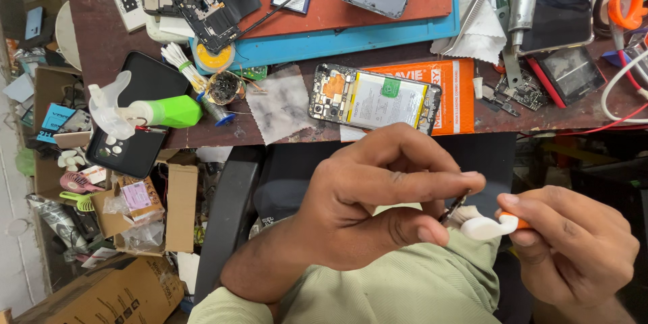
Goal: The person cleans a small circuit board with a brush, then places it into a disassembled smartphone. They use tweezers to adjust internal components and inspect the device. The person handles the phone and circuit board throughout the process.
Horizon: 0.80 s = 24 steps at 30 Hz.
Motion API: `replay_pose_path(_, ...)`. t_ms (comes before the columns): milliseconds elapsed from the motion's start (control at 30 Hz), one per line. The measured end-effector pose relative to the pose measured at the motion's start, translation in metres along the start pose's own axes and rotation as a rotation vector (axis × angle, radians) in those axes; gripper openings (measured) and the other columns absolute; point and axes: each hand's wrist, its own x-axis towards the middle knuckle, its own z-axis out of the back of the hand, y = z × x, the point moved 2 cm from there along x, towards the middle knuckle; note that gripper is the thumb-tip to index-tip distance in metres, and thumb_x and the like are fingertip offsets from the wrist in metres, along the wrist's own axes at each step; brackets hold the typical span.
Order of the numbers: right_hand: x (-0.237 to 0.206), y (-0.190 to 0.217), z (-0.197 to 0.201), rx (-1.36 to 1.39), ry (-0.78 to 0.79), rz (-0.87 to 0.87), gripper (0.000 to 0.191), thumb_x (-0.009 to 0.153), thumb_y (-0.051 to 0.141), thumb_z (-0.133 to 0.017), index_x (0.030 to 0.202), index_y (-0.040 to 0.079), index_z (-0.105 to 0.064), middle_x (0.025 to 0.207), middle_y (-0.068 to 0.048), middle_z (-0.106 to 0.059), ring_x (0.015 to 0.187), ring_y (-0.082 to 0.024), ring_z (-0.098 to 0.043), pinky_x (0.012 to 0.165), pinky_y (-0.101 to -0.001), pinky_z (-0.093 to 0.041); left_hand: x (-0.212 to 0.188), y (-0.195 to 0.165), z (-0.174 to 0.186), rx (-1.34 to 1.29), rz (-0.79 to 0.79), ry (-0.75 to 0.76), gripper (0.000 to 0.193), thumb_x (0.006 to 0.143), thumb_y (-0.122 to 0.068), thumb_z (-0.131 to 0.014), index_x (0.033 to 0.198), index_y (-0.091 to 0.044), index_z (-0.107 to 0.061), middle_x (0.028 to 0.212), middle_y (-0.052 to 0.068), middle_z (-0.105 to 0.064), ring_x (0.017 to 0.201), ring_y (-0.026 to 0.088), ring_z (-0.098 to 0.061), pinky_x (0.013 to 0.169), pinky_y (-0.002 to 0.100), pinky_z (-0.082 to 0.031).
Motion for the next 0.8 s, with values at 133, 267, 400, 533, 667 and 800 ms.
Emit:
replay_pose_path(133,0.001,0.001,-0.001,-0.007,0.007,0.005,0.035,0.098,0.029,-0.067,0.113,-0.002,-0.069,0.082,-0.015,-0.069,0.066,-0.017,-0.069,0.053,-0.0238,-0.051,0.002,-0.010,0.000,0.185,-0.050,0.003,0.035,0.103,-0.014,-0.079,0.136,-0.008,-0.068,0.117,0.003,-0.062,0.083,0.005,-0.058,0.075,0.020,-0.050)
replay_pose_path(267,0.001,0.001,-0.002,0.013,0.007,0.006,0.033,0.097,0.027,-0.067,0.112,-0.003,-0.069,0.081,-0.014,-0.069,0.066,-0.017,-0.069,0.053,-0.0239,-0.051,0.005,-0.016,-0.001,0.345,-0.105,0.007,0.040,0.097,-0.010,-0.082,0.134,-0.008,-0.068,0.120,0.006,-0.063,0.082,0.005,-0.060,0.074,0.021,-0.051)
replay_pose_path(400,0.000,0.000,-0.003,0.027,-0.018,0.006,0.031,0.101,0.026,-0.068,0.117,-0.002,-0.068,0.085,-0.016,-0.069,0.067,-0.016,-0.069,0.057,-0.0234,-0.053,0.006,-0.017,-0.002,0.330,-0.094,0.002,0.040,0.096,-0.009,-0.083,0.134,-0.008,-0.068,0.122,0.006,-0.063,0.082,0.005,-0.060,0.075,0.020,-0.054)
replay_pose_path(533,0.001,-0.002,-0.003,0.029,-0.014,0.024,0.031,0.099,0.025,-0.068,0.113,-0.003,-0.068,0.083,-0.015,-0.069,0.066,-0.017,-0.068,0.054,-0.0236,-0.052,0.006,-0.016,-0.002,0.305,-0.087,-0.001,0.040,0.097,-0.009,-0.083,0.134,-0.009,-0.068,0.124,0.006,-0.062,0.082,0.004,-0.061,0.077,0.020,-0.055)
replay_pose_path(667,0.002,-0.001,-0.005,0.010,-0.002,0.035,0.031,0.099,0.026,-0.068,0.113,-0.002,-0.069,0.083,-0.013,-0.069,0.066,-0.017,-0.068,0.054,-0.0236,-0.051,0.005,-0.016,-0.001,0.311,-0.086,-0.009,0.040,0.096,-0.007,-0.083,0.133,-0.008,-0.069,0.124,0.007,-0.062,0.085,0.005,-0.065,0.077,0.020,-0.056)
replay_pose_path(800,0.006,0.002,-0.006,-0.013,0.001,0.028,0.031,0.098,0.026,-0.067,0.112,-0.002,-0.069,0.083,-0.014,-0.069,0.066,-0.018,-0.068,0.053,-0.0246,-0.050,0.005,-0.015,-0.001,0.315,-0.081,-0.012,0.038,0.097,-0.006,-0.082,0.132,-0.008,-0.069,0.125,0.007,-0.062,0.087,0.004,-0.066,0.080,0.019,-0.059)
